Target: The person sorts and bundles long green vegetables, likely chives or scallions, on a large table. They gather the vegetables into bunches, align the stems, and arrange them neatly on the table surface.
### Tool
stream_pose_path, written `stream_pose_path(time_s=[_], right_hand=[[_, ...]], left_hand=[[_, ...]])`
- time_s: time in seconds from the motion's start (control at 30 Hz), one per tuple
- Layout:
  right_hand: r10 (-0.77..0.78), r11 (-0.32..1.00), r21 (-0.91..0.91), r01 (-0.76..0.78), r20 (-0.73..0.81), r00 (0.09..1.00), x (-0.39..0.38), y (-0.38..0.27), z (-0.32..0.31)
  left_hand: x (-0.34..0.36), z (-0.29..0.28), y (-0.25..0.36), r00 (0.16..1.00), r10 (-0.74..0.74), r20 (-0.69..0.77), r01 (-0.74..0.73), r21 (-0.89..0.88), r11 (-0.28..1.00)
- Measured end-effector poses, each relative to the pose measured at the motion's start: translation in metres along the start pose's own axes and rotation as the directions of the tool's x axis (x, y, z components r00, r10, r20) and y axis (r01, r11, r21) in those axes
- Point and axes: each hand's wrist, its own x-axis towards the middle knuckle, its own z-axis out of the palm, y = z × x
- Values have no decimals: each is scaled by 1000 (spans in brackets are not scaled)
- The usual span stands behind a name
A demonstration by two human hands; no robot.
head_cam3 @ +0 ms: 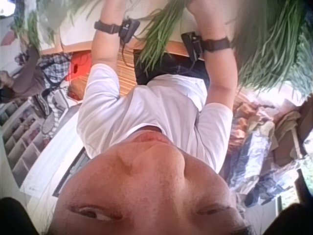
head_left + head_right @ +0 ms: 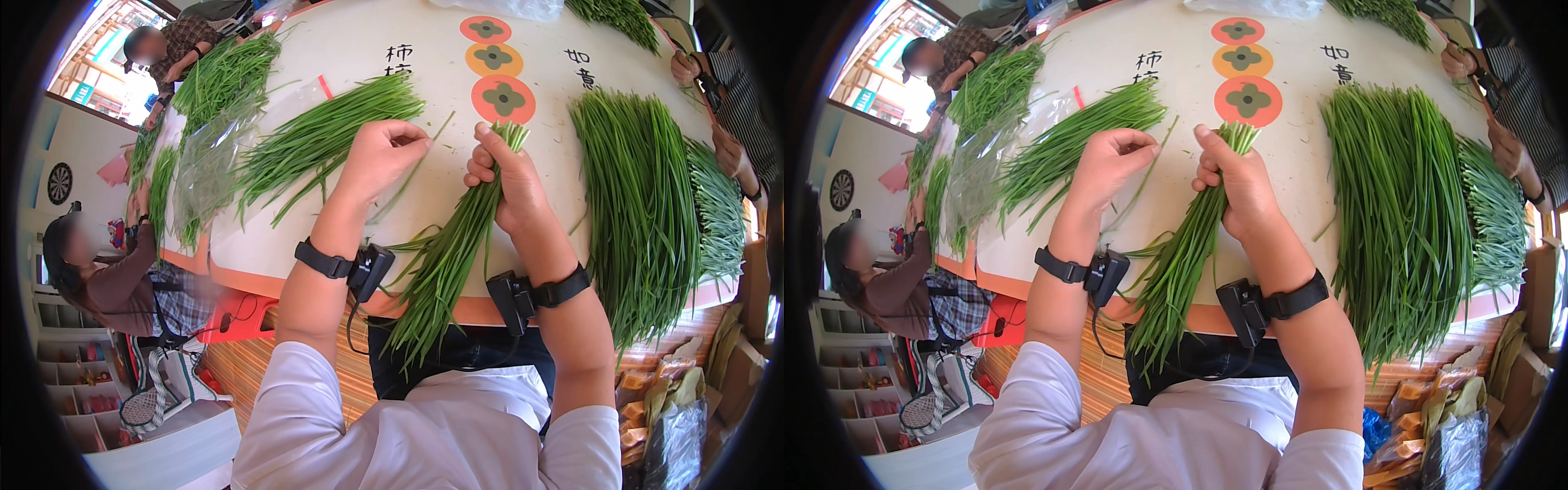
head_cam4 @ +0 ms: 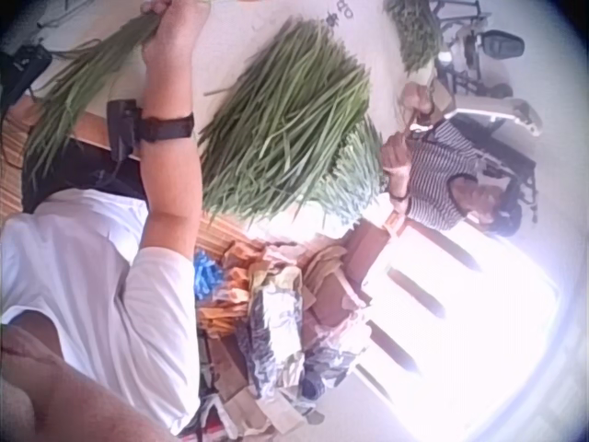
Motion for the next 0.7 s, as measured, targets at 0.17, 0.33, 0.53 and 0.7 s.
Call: stream_pose_path(time_s=[0.17,0.33,0.53,0.7], right_hand=[[-37,978,-201,47,51,998,-2,5,1],[-78,979,-190,79,12,997,-2,7,0],[-106,978,-186,94,-60,993,-1,9,1],[-37,997,-74,29,-117,992,-2,4,3]], left_hand=[[-15,29,8,984,-44,175,112,-399,910],[-17,34,7,980,6,199,90,-470,878],[-17,39,2,990,4,141,58,-432,900],[-5,21,-4,969,209,-128,-180,208,961]])
